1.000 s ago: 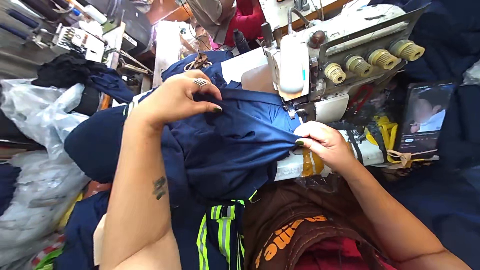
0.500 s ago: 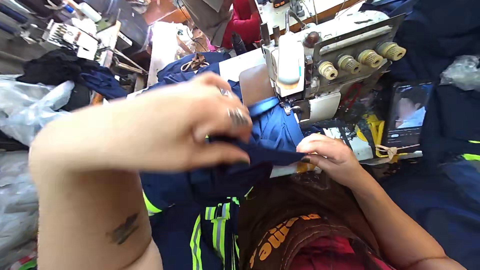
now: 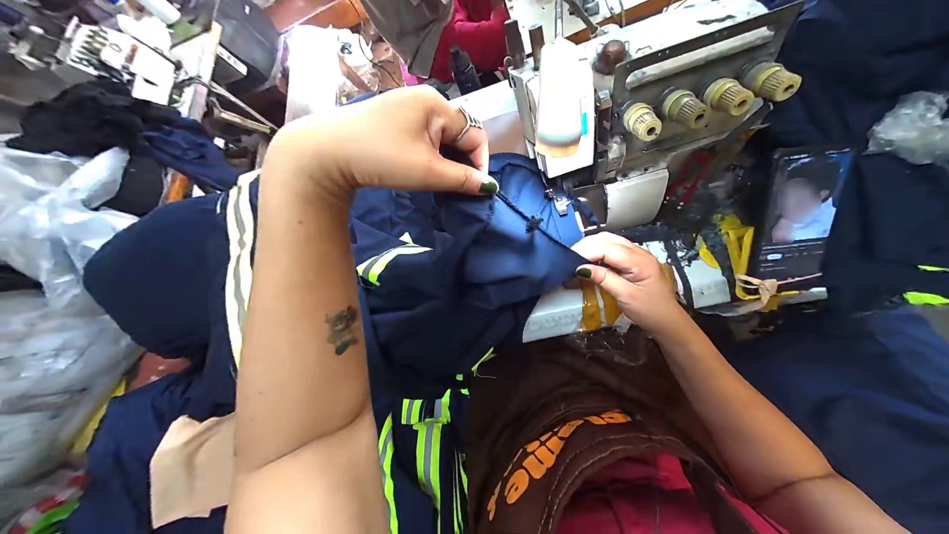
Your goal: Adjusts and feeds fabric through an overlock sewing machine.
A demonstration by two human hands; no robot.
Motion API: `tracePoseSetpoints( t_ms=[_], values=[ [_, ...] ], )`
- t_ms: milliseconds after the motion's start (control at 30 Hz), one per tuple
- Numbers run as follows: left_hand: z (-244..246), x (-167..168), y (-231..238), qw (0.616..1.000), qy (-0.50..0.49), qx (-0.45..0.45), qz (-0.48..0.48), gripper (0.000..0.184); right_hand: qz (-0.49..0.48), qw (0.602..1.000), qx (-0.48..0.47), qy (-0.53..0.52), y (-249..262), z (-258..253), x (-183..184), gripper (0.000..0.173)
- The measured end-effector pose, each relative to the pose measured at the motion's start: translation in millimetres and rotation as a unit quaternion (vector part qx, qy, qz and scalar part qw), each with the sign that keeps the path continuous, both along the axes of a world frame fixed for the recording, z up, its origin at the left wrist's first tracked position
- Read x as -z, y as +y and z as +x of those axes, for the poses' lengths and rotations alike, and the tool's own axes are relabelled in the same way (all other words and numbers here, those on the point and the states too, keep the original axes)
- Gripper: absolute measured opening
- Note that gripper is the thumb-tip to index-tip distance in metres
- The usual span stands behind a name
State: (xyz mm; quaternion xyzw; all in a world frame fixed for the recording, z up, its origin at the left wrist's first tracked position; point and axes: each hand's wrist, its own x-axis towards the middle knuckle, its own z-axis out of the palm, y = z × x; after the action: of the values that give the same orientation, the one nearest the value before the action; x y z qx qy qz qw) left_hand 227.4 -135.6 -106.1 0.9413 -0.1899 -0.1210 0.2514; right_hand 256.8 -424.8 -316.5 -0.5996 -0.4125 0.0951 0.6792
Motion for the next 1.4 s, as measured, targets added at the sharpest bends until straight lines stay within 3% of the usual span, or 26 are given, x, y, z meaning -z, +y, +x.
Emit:
tracePoseSetpoints(
  t_ms=[233,400,633,967,1200,1300,1400],
  values=[
    [-29.9,19.0,-57.4,0.983,-0.175,0.028,0.048,0.021,0.029,0.999,0.018,-0.007,4.2,0.9,3.5,0.013],
    [-63.1,67.6,-112.1,0.958,-0.255,-0.087,0.098,0.021,0.029,0.996,0.058,-0.056,-0.5,-4.6,3.8,0.011],
    [-96.6,132.8,-159.0,0.918,-0.308,-0.245,0.048,0.018,-0.071,0.955,0.172,-0.232,-13.1,-20.5,7.8,0.014],
    [-75.3,152.9,-155.4,0.88,-0.334,-0.327,0.085,0.01,-0.094,0.918,0.229,-0.309,9.7,-4.3,-3.5,0.02],
    [-28.2,161.5,-113.6,0.879,-0.307,-0.361,0.061,0.022,-0.098,0.923,0.249,-0.276,10.9,-9.2,7.7,0.022],
    [-10.5,160.5,-91.4,0.851,-0.333,-0.397,0.08,0.023,-0.106,0.929,0.234,-0.268,10.6,-17.3,3.1,0.022],
    [-36.9,149.9,-87.4,0.818,-0.372,-0.431,0.084,0.022,-0.114,0.937,0.209,-0.254,15.9,-21.2,-7.2,0.023]
  ],
)
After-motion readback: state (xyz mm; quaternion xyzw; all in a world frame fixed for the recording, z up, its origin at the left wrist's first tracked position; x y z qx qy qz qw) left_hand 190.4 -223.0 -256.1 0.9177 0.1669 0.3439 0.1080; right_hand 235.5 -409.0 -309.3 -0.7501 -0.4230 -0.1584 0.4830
